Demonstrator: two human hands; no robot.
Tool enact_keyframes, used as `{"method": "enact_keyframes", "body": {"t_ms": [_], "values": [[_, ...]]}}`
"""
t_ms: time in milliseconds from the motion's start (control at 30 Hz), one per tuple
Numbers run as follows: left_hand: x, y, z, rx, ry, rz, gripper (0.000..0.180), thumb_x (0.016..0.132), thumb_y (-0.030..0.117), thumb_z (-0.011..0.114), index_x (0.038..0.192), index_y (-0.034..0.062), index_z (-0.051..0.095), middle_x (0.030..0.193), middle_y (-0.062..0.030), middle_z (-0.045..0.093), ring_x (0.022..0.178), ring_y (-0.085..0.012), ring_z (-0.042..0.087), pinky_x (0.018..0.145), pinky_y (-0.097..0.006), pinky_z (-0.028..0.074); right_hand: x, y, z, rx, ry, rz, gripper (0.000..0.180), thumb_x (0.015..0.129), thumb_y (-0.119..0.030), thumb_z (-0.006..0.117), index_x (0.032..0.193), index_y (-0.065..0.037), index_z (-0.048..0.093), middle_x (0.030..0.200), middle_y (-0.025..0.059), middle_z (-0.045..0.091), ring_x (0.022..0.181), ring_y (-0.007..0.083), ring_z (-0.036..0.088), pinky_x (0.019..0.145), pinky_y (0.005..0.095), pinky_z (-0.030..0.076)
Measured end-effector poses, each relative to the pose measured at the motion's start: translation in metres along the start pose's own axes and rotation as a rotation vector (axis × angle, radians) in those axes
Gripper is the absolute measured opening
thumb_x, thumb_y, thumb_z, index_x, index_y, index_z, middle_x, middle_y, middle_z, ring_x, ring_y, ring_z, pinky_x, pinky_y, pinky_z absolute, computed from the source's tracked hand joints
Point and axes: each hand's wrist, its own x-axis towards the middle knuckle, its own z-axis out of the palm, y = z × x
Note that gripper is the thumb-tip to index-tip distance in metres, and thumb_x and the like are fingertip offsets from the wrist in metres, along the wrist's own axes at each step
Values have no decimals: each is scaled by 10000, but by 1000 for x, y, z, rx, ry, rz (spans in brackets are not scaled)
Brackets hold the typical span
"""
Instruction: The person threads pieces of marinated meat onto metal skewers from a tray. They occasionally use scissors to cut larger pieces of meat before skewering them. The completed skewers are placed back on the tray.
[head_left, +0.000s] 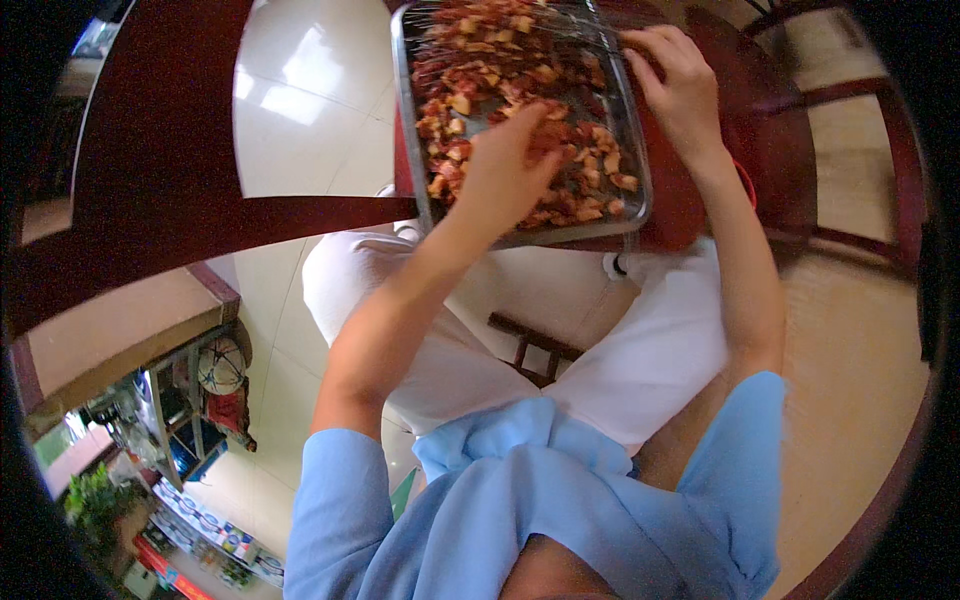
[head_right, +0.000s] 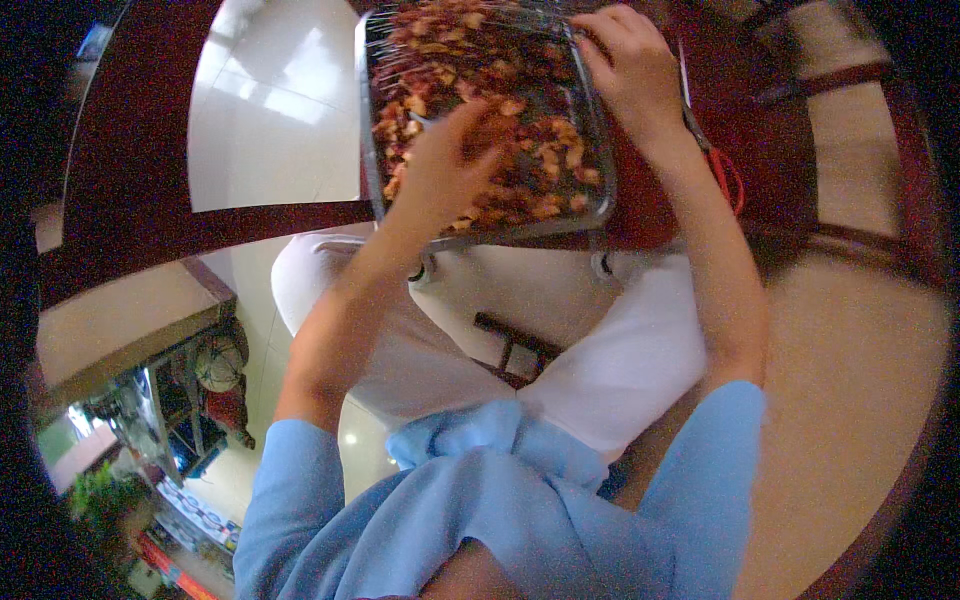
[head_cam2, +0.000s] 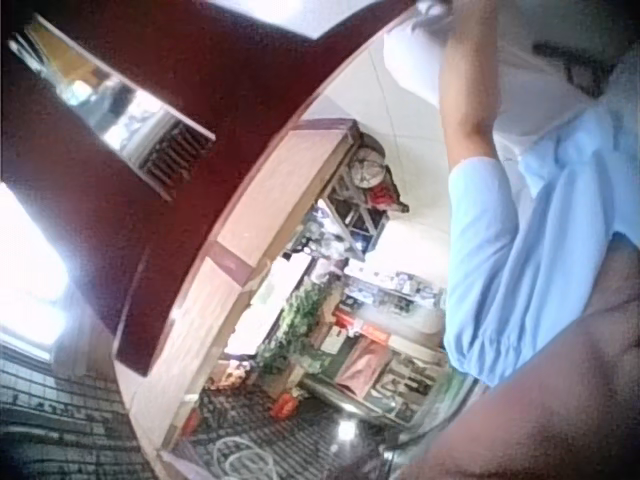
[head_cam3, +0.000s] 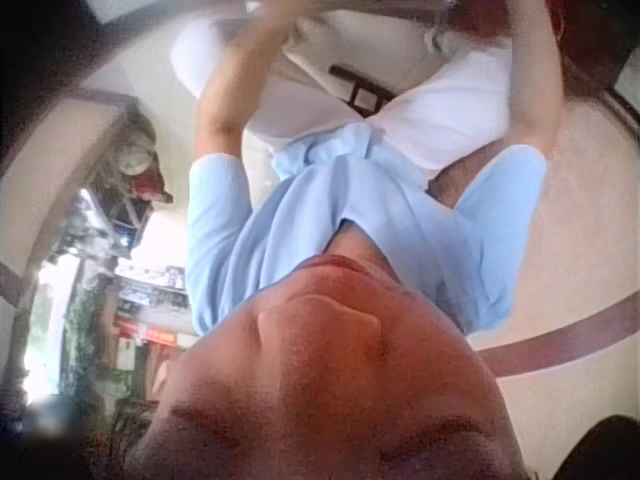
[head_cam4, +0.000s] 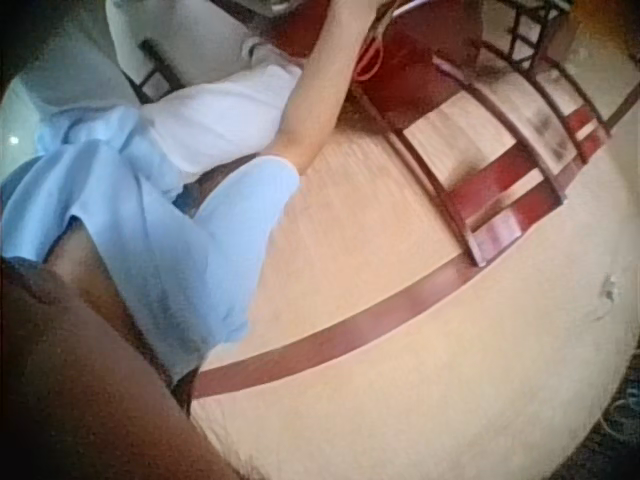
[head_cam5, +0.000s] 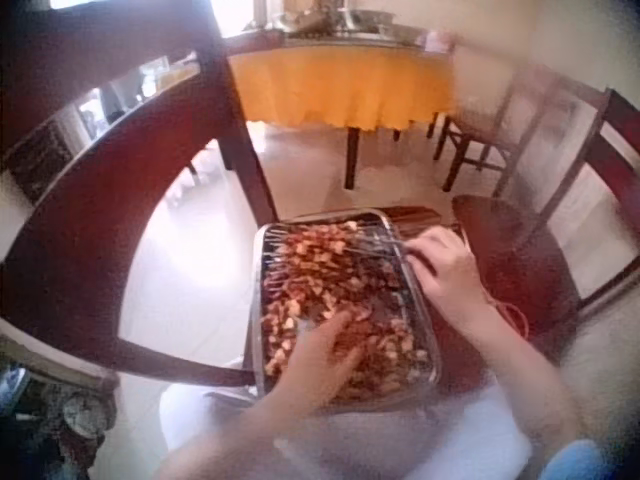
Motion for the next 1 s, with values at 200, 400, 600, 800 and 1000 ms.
{"method": "enact_keyframes", "body": {"t_ms": [200, 400, 600, 800, 1000], "values": [[3, -12, -1, -43, -109, -51, 410, 805, 50, 691, 1194, -12, 578, 993, -180, 689, 905, -291, 685, 749, -348, 532, -102, -38, -60, 277, -280, 904, 169, 836, -195, 701, 910, -43, 695, 820, 107, 696, 696, 210, 651, 652, 323, 503], [13, 0, 4, 251, -103, 92, 316, 806, 80, 706, 1098, -19, 639, 1139, -161, 644, 945, -320, 654, 795, -372, 522, -144, -52, -54, 338, -506, 844, 170, 796, -137, 686, 897, -5, 653, 687, 112, 643, 600, 180, 611, 579, 326, 474], [25, 1, 12, 335, -81, 170, 300, 805, 70, 708, 1084, -25, 650, 1185, -153, 630, 1006, -333, 637, 846, -367, 514, -153, -40, -72, 275, -620, 808, 172, 801, -167, 701, 837, -6, 655, 613, 102, 631, 547, 192, 621, 547, 329, 474], [28, -5, 17, 341, -91, 211, 306, 812, 63, 700, 1104, -16, 648, 1205, -150, 624, 1036, -333, 634, 871, -374, 512, -149, -55, -75, 397, -903, 876, 317, 810, -344, 710, 758, -31, 717, 654, 127, 677, 647, 294, 680, 658, 408, 538], [27, -6, 11, 336, -66, 244, 327, 804, 50, 695, 1119, -14, 637, 1204, -152, 622, 1048, -338, 625, 882, -383, 508, -156, -56, -71, 428, -845, 821, 209, 783, -193, 669, 713, 3, 698, 589, 119, 656, 555, 205, 662, 586, 327, 521]]}}
